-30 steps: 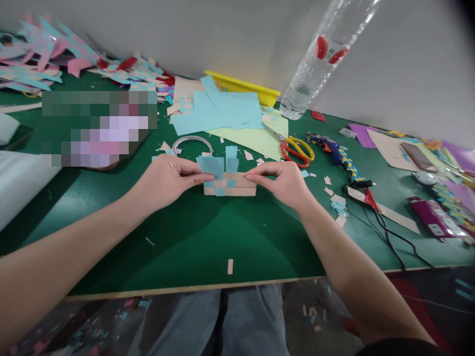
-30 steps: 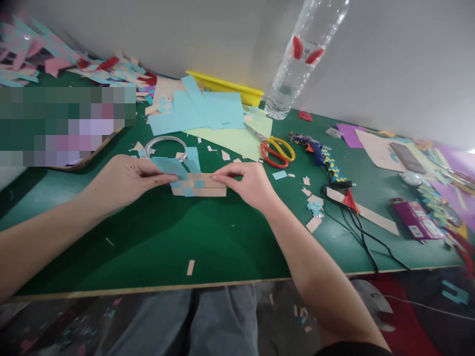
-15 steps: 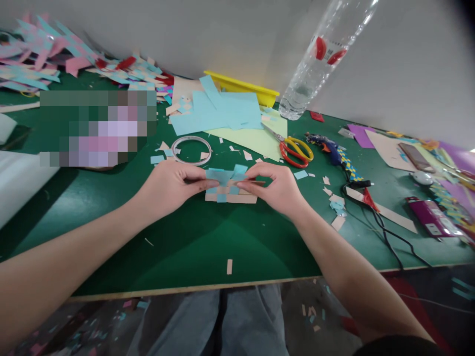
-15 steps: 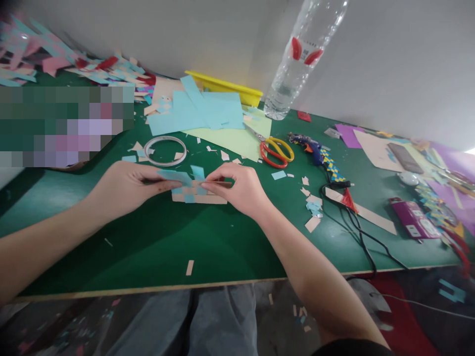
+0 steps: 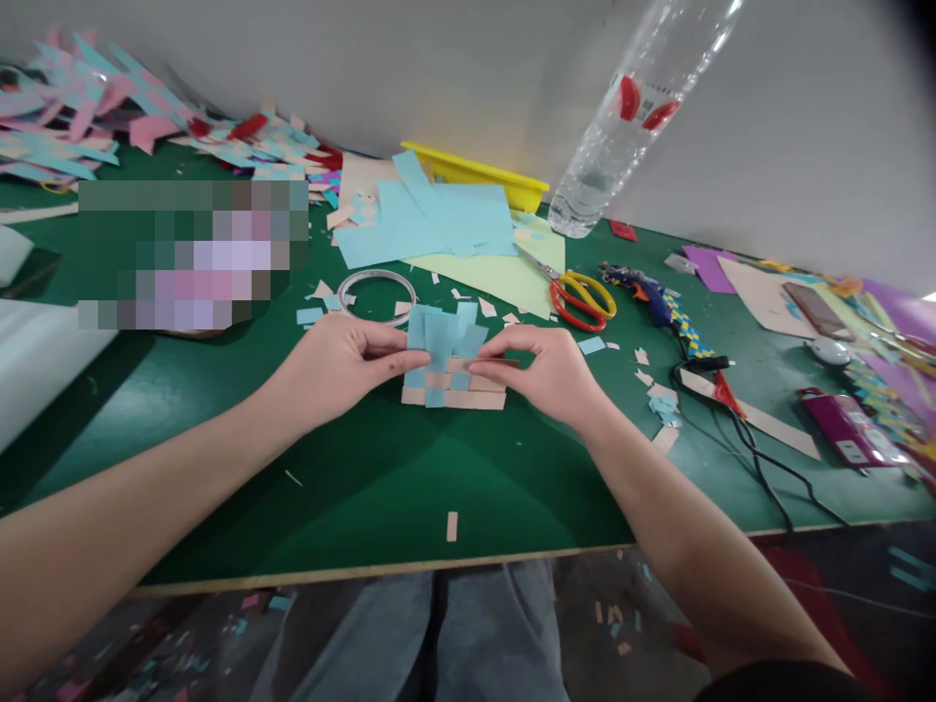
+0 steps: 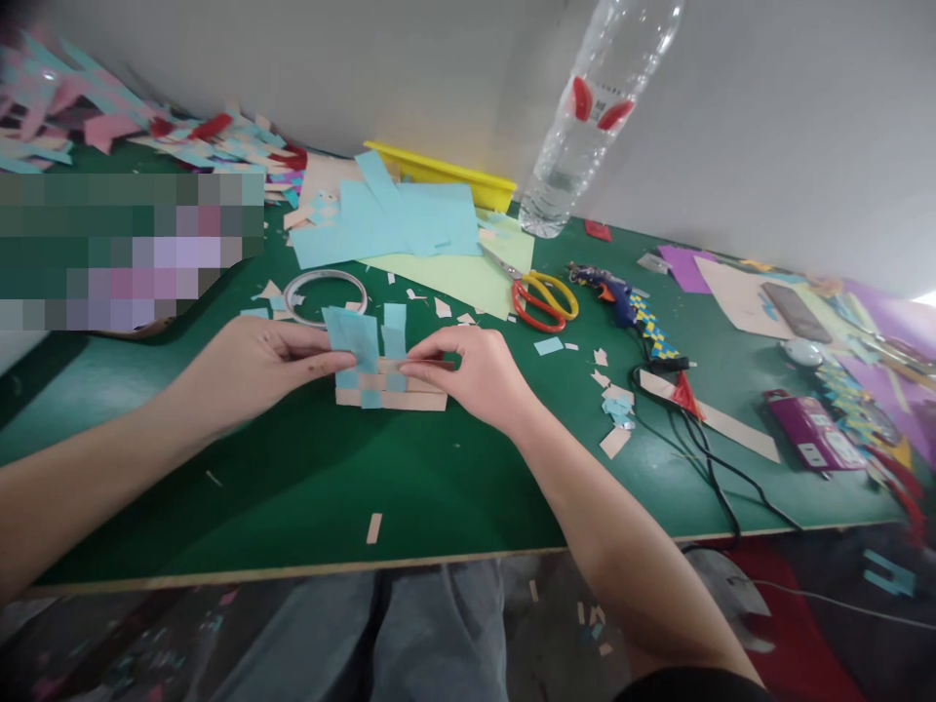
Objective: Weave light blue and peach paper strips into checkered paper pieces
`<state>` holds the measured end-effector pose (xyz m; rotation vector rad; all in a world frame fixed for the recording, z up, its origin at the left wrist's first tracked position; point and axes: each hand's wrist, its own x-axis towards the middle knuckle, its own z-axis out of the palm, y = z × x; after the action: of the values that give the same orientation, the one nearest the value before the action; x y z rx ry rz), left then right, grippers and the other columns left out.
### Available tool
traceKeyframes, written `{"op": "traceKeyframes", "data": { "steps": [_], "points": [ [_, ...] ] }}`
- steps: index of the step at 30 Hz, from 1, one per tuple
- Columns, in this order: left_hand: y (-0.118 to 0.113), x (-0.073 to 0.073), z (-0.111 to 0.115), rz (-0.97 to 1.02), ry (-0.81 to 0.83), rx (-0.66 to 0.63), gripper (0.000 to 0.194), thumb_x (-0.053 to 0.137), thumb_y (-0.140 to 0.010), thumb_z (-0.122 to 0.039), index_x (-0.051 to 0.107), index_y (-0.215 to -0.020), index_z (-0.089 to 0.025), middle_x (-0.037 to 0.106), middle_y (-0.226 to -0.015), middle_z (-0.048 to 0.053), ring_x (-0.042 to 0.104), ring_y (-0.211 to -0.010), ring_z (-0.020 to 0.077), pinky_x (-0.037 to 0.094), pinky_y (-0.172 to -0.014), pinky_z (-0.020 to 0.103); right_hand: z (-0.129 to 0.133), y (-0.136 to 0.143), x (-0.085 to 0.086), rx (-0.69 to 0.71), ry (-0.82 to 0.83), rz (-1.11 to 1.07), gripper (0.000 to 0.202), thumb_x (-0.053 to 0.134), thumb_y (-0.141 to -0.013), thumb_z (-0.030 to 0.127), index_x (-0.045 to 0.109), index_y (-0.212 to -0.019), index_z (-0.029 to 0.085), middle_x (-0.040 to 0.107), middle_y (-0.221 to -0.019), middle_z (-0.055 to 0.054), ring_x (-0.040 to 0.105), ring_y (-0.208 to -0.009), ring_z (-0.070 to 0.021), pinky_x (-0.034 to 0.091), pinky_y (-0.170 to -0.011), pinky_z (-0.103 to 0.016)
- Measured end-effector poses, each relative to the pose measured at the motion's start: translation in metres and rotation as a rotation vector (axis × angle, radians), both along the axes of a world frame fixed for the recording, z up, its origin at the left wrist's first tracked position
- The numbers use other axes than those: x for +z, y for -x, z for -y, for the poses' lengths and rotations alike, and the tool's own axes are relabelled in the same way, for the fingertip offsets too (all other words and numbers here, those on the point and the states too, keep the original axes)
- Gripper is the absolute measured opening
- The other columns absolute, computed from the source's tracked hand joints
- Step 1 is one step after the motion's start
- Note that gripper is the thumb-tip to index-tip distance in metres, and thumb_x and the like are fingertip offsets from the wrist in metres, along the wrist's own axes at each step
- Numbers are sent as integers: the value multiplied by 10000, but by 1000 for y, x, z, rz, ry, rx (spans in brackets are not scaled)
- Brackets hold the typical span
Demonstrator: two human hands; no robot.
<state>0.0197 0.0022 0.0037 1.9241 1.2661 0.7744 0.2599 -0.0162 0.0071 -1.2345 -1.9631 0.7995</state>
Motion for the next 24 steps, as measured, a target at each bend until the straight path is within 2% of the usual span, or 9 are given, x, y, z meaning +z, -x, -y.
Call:
{"op": "traceKeyframes", "data": {
  "steps": [2,5,8,10,13,15,19,24],
  "points": [
    [0,0,0,-40,13,-4,398,651,-792,-511,637,-540,-203,522,-525,-6,444,-510,143,313,-499,279,2,2,1,-33,-86,-10,198,760,-796,364,714,-921,219,716,-906,-21,650,-820,-167,543,-771,-313],
    [-1,-1,2,-50,-21,-5,358,639,-802,-512,677,-606,-215,564,-558,-11,476,-540,150,343,-525,277,7,7,5,-122,-315,-48,337,771,-786,355,641,-1074,239,669,-1100,-43,628,-966,-191,524,-904,-353],
    [-3,0,8,-50,-96,-34,346,618,-834,-457,665,-587,-220,512,-505,-30,447,-509,134,331,-511,266,13,13,9,-116,-436,-42,280,766,-803,346,639,-1039,264,653,-1147,-51,600,-1117,-227,487,-1003,-395],
    [-5,0,12,-40,-135,-63,324,613,-845,-417,676,-591,-227,511,-484,-38,454,-497,129,338,-506,258,16,16,9,-93,-480,-27,246,780,-791,344,658,-989,262,649,-1151,-61,594,-1140,-241,489,-1003,-411],
    [-6,-1,14,4,-148,-93,189,633,-835,-373,769,-759,-266,657,-586,-47,543,-541,134,396,-534,244,17,18,7,-47,-483,-34,123,759,-817,297,684,-901,248,659,-1113,-60,610,-1113,-230,510,-972,-405],
    [-6,-2,14,23,-138,-100,165,647,-824,-360,793,-828,-282,718,-661,-48,594,-579,140,431,-555,238,16,19,3,-25,-469,-72,47,736,-837,255,693,-852,242,674,-1073,-46,628,-1071,-211,520,-957,-400],
    [-5,-5,12,54,-91,-79,171,653,-810,-348,805,-825,-271,759,-729,-37,652,-645,158,490,-596,232,14,19,-2,-11,-405,-165,30,745,-828,236,715,-829,236,704,-977,-27,656,-950,-187,546,-908,-399],
    [-6,-5,10,82,-47,-69,163,664,-802,-342,809,-836,-276,762,-736,-41,683,-694,170,526,-633,230,13,18,-2,-18,-351,-201,43,728,-837,202,737,-854,241,712,-977,-33,652,-970,-189,564,-877,-385]
  ]
}}
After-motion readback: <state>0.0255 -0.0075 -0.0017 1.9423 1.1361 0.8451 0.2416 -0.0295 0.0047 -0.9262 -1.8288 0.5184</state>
